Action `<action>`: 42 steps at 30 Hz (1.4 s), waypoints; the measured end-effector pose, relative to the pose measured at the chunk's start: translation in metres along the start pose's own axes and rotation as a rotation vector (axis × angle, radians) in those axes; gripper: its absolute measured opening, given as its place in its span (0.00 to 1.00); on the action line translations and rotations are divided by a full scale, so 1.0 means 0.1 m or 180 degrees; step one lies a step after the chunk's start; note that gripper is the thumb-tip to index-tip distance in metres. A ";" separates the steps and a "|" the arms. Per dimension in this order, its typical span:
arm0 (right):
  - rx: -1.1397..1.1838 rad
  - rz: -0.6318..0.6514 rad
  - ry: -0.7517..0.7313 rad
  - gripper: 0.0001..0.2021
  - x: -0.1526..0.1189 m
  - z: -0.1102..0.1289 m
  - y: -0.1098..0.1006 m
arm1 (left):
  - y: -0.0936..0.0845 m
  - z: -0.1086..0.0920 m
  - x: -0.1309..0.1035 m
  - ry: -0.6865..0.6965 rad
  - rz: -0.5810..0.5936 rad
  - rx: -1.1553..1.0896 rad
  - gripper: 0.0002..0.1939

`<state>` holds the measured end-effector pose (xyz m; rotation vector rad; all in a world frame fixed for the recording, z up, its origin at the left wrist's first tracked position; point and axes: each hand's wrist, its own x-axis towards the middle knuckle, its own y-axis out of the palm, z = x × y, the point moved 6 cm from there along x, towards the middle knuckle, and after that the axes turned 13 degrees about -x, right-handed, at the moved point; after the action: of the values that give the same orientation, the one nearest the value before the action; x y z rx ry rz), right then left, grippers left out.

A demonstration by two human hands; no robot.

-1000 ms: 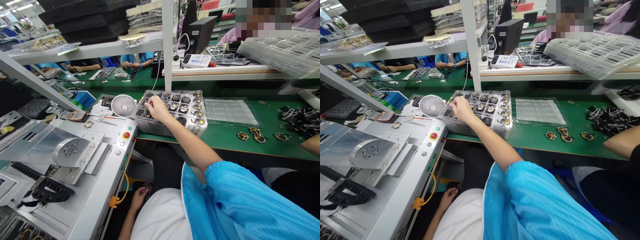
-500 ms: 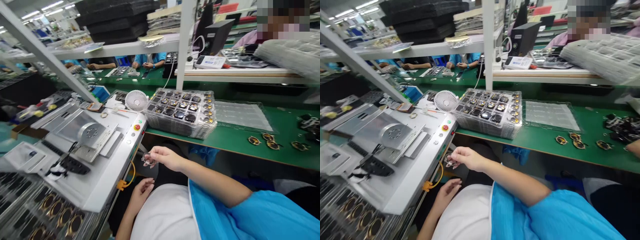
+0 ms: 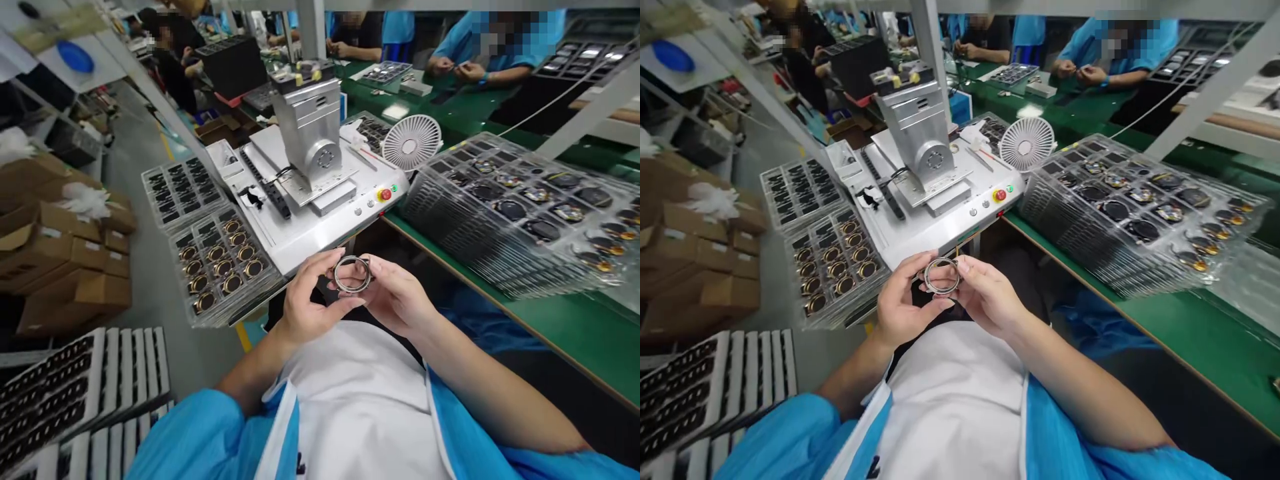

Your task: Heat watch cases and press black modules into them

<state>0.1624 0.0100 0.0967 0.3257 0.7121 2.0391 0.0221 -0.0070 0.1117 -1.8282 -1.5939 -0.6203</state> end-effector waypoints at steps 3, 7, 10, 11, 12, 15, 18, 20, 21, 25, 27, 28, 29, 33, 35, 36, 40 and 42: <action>-0.0105 0.0060 0.0055 0.13 -0.01 -0.07 0.08 | -0.07 -0.04 -0.06 -0.0002 -0.0139 -0.0097 0.40; -0.0151 0.0074 0.0105 0.12 -0.01 -0.09 0.14 | -0.11 -0.05 -0.10 0.0041 -0.0201 -0.0232 0.40; -0.0198 0.0042 0.0164 0.14 0.00 -0.08 0.15 | -0.12 -0.05 -0.10 0.0005 -0.0282 -0.0176 0.38; -0.0210 0.0041 0.0180 0.15 0.01 -0.08 0.14 | -0.13 -0.05 -0.09 0.0000 -0.0298 -0.0150 0.38; -0.0227 0.0042 0.0187 0.15 0.03 -0.07 0.13 | -0.13 -0.06 -0.08 0.0002 -0.0304 -0.0121 0.37; -0.0384 -0.0015 0.0101 0.16 0.09 -0.04 0.08 | -0.16 -0.10 -0.03 0.0028 -0.0321 0.0075 0.36; -0.0729 -0.0061 -0.0127 0.16 0.15 0.00 0.02 | -0.22 -0.16 0.02 0.0107 -0.0342 0.0349 0.36; -0.0952 -0.0042 -0.0268 0.15 0.18 0.02 0.00 | -0.26 -0.20 0.04 0.0160 -0.0348 0.0470 0.35; -0.1036 -0.0037 -0.0312 0.14 0.20 0.01 -0.01 | -0.28 -0.21 0.04 0.0179 -0.0351 0.0513 0.35; -0.1179 -0.0106 -0.0383 0.13 0.22 -0.01 -0.03 | -0.32 -0.23 0.03 0.0189 -0.0313 0.0538 0.35; -0.1201 -0.0117 -0.0393 0.13 0.23 -0.02 -0.03 | -0.34 -0.21 0.01 0.0147 -0.0304 0.0494 0.35; -0.1216 -0.0114 -0.0399 0.13 0.22 -0.02 -0.02 | -0.35 -0.20 0.00 0.0122 -0.0307 0.0465 0.36; -0.1238 -0.0111 -0.0402 0.13 0.22 -0.01 -0.01 | -0.35 -0.19 -0.01 0.0107 -0.0321 0.0426 0.36; -0.1344 -0.0152 -0.0376 0.13 0.21 0.00 0.01 | -0.37 -0.15 -0.04 0.0069 -0.0360 0.0233 0.37; -0.1344 -0.0176 -0.0344 0.13 0.20 0.00 0.02 | -0.37 -0.14 -0.05 0.0058 -0.0347 0.0179 0.37; -0.1331 -0.0171 -0.0333 0.13 0.20 0.00 0.02 | -0.37 -0.13 -0.06 0.0052 -0.0344 0.0162 0.38; -0.1269 -0.0113 -0.0329 0.11 0.18 -0.01 0.06 | -0.38 -0.16 -0.08 0.0079 -0.0372 0.0063 0.38; -0.1245 -0.0115 -0.0340 0.10 0.16 -0.01 0.08 | -0.38 -0.17 -0.09 0.0119 -0.0371 0.0026 0.39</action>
<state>0.1477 0.0204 0.1003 0.1904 0.2422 2.0551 -0.0162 -0.0228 0.1233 -1.7170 -1.6847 -0.6950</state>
